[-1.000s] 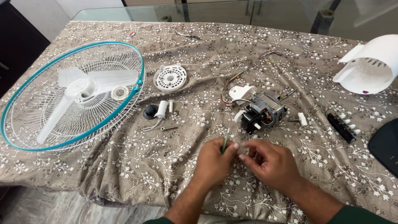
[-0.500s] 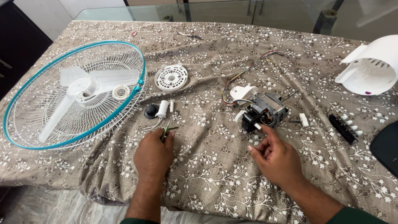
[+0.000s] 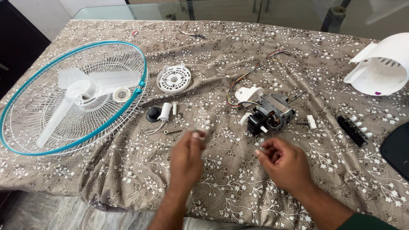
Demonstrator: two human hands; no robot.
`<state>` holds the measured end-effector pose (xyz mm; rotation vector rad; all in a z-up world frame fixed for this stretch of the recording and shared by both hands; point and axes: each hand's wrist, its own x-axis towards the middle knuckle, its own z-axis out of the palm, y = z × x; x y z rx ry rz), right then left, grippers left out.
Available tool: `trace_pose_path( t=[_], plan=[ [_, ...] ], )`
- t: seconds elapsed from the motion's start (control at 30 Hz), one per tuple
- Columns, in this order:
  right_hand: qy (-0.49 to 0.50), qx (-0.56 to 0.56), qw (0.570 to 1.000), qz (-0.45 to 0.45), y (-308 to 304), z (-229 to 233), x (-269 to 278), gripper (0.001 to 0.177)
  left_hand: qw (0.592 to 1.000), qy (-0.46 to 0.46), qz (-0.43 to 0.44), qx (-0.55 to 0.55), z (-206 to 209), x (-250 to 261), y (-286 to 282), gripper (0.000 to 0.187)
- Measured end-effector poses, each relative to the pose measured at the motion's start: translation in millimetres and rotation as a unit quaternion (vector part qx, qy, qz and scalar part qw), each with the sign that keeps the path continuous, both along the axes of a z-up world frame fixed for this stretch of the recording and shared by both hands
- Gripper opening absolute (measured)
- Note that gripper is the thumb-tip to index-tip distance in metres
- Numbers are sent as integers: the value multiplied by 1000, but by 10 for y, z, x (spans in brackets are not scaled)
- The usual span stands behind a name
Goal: The person assembles an electric fan on a table. They use a screwdriver to tighten screws on the motor, attach a white plastic housing, and insert a white plastic rod into the motor shaft.
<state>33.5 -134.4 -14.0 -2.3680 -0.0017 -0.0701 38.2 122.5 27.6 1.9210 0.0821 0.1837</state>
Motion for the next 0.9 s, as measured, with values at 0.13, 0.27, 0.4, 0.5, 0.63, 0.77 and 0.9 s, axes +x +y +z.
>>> trace_pose_path(
  t=[0.13, 0.27, 0.4, 0.5, 0.63, 0.77, 0.9],
  plan=[
    [8, 57, 998, 28, -56, -43, -9, 23, 988, 97, -26, -120, -82, -166, -490, 30],
    [-23, 127, 986, 109, -170, 4, -67, 32, 966, 94, -117, -210, -86, -231, -838, 24],
    [11, 193, 971, 144, -196, 81, -229, 43, 945, 135, -154, -255, -81, -218, -990, 20],
    [86, 49, 994, 55, -220, 182, -316, 49, 968, 117, -139, -172, -45, -125, -997, 23],
    [52, -48, 997, -4, -288, 276, -359, 45, 997, 36, -52, -49, 4, 153, -908, 40],
    [-49, -87, 995, -15, -319, 260, -303, 37, 993, -73, -81, 46, -9, 307, -824, 65],
    [-112, -43, 993, -1, -270, 172, -268, 33, 986, -82, -126, 76, -58, 316, -828, 78]
  ],
)
